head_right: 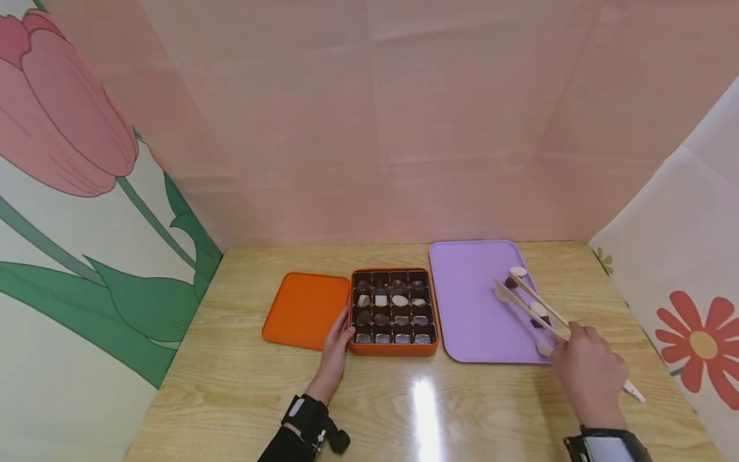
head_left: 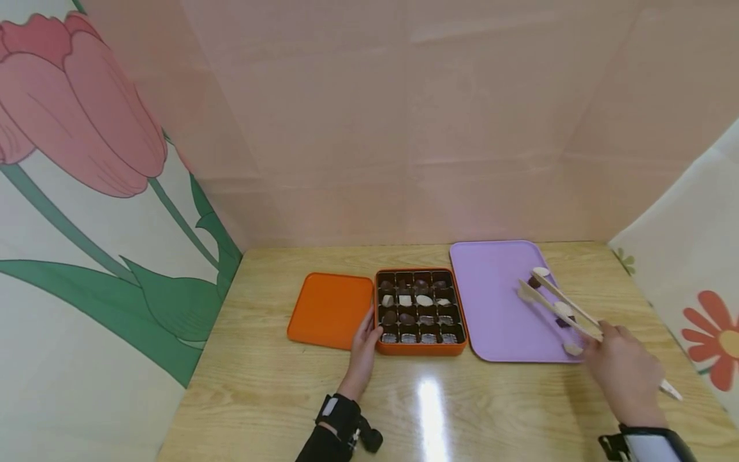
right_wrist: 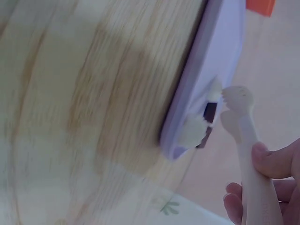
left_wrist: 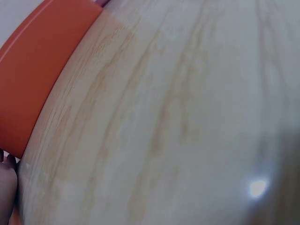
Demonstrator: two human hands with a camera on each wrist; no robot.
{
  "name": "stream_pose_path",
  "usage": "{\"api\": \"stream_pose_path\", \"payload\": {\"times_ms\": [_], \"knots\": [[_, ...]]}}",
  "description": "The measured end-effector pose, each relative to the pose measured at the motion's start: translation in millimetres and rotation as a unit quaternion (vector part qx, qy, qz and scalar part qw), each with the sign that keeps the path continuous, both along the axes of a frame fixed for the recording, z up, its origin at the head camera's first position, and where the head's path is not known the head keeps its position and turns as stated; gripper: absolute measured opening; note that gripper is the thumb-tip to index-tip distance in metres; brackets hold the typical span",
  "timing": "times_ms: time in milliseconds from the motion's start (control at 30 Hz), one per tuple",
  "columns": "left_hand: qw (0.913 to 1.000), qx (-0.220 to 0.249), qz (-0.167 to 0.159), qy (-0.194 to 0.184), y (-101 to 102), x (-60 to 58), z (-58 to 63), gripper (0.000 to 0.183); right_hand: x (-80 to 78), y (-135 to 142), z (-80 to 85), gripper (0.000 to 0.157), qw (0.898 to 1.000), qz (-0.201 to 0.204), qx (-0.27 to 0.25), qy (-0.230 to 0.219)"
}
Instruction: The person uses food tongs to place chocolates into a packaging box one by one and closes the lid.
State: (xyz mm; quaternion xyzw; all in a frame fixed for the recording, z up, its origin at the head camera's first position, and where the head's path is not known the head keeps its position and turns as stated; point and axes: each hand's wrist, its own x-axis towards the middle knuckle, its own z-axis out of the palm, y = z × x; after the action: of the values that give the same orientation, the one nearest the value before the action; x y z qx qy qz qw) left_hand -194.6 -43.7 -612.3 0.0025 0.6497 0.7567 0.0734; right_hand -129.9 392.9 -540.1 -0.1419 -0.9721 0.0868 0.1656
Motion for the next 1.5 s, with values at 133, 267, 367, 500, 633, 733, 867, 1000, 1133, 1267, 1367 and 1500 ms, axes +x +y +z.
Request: {"api": "stream_pose_path", "payload": {"times_ms": [133, 267, 367, 500, 633, 733, 867, 1000, 1133, 1267, 1367, 1500], "knots": [[1.0, 0.004, 0.0, -0.001, 0.2, 0.0, -1.1, 0.058, -5.1, 10.1, -2.7, 0.047, 1.0, -0.019, -0.008, -0.019], [0.9999, 0.009, -0.001, -0.009, 0.3, 0.9, -1.5, 0.058, -9.9, 14.0, -3.3, 0.046, 0.999, -0.036, -0.016, -0.01], [0.9999, 0.009, -0.001, -0.008, 0.5, 1.4, -1.1, 0.057, -13.0, 14.8, -2.0, 0.045, 0.999, -0.048, -0.018, -0.017], [0.9999, 0.006, 0.0, -0.01, 0.8, 1.8, 0.2, 0.057, -15.1, 15.3, -0.5, 0.045, 0.997, -0.047, -0.029, -0.047], [0.9999, 0.007, 0.002, -0.01, 1.5, 1.4, 1.1, 0.057, -17.0, 15.0, 0.4, 0.049, 0.996, -0.038, -0.045, -0.069], [0.9999, 0.007, 0.003, -0.01, 1.9, 0.8, 0.8, 0.057, -19.4, 15.2, 1.6, 0.05, 0.996, -0.033, -0.049, -0.073], [0.9998, 0.005, 0.003, -0.017, 1.7, 0.4, -0.2, 0.057, -22.0, 15.5, 3.4, 0.048, 0.995, -0.036, -0.05, -0.082], [0.9999, 0.005, 0.001, -0.015, 2.1, -0.1, -0.9, 0.057, -22.0, 15.8, 5.1, 0.049, 0.993, -0.04, -0.048, -0.1], [0.9999, 0.008, 0.0, -0.012, 2.4, -0.5, -0.5, 0.056, -19.3, 16.8, 6.2, 0.047, 0.992, -0.041, -0.048, -0.113], [0.9999, 0.008, 0.001, -0.014, 1.9, 0.0, 0.7, 0.056, -13.8, 17.6, 6.2, 0.042, 0.991, -0.037, -0.053, -0.114], [0.9999, 0.007, 0.003, -0.011, 1.6, 0.4, 1.2, 0.056, -7.9, 16.2, 6.5, 0.041, 0.992, -0.037, -0.054, -0.105], [0.9999, 0.002, 0.006, -0.009, 0.9, 0.7, 2.0, 0.056, 0.5, 12.6, 6.5, 0.041, 0.996, -0.03, -0.045, -0.072]]}}
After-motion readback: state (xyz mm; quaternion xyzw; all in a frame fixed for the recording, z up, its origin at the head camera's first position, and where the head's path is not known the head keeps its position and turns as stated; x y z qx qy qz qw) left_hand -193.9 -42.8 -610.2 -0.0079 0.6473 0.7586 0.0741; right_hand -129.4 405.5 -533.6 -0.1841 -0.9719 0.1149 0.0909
